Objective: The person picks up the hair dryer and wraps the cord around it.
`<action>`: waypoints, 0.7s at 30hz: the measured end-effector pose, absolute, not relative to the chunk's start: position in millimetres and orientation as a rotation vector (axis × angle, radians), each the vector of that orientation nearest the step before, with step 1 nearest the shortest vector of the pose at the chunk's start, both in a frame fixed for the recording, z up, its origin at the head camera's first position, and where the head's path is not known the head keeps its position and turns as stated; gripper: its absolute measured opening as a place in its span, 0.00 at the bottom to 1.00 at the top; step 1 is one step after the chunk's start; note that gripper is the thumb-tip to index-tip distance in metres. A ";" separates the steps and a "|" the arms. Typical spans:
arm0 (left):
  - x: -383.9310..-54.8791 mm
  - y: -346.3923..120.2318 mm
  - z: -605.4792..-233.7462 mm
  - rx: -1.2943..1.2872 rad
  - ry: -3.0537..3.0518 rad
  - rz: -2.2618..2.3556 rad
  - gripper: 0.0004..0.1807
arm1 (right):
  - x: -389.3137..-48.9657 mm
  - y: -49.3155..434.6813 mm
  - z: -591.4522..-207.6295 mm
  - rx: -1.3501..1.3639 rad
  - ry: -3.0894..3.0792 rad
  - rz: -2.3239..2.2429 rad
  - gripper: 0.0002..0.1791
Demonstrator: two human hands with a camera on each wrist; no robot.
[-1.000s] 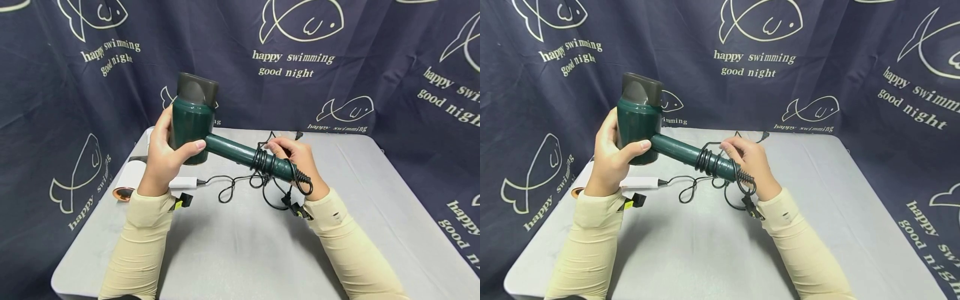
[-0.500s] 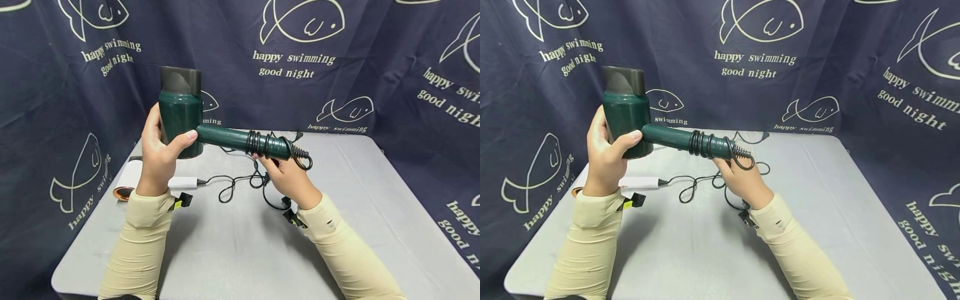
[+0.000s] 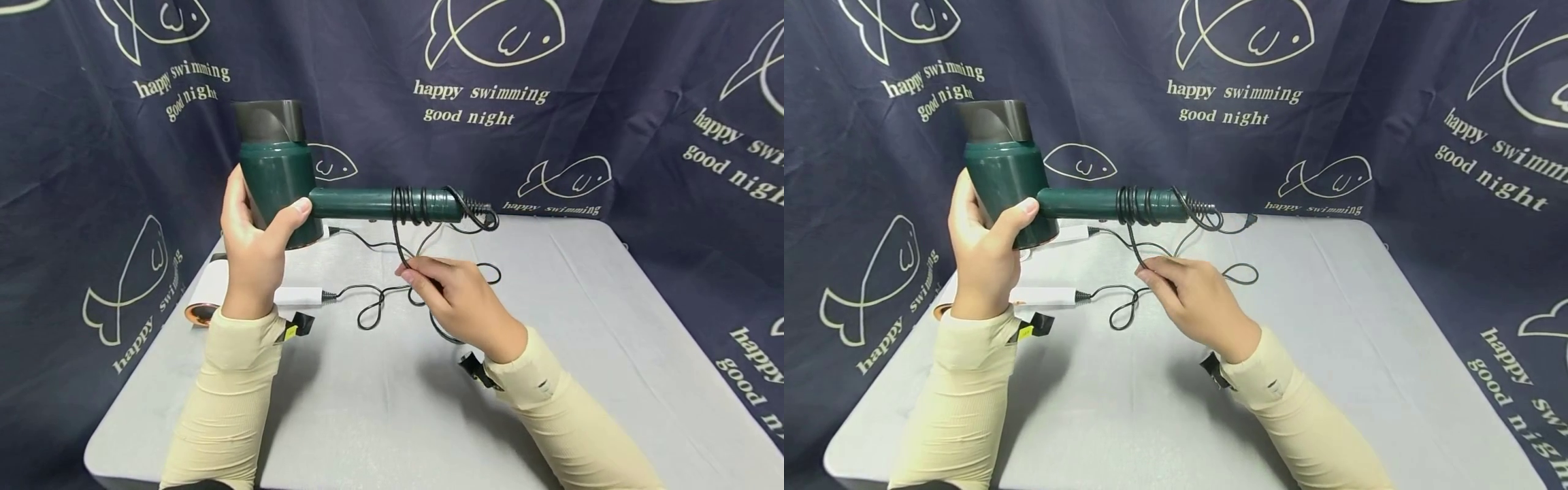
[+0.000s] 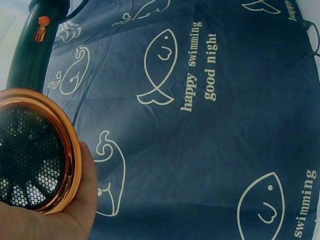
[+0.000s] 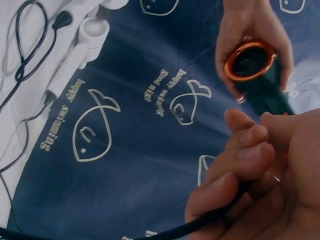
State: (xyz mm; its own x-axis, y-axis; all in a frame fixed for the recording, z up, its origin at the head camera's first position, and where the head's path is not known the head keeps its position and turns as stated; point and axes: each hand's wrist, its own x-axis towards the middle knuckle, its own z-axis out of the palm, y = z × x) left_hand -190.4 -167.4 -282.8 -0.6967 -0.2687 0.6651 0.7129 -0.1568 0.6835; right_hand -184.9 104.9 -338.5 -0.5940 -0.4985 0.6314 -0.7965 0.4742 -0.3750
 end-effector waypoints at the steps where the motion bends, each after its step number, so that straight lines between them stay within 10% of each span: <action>1: -189.1 -166.6 -282.0 -0.509 -1.458 -1.905 0.36 | -182.3 104.1 -337.6 1.096 -2.280 0.919 0.12; 21: -181.1 -154.5 -277.9 -0.477 -1.556 -1.725 0.41 | -151.6 104.6 -315.0 1.188 -1.974 0.838 0.07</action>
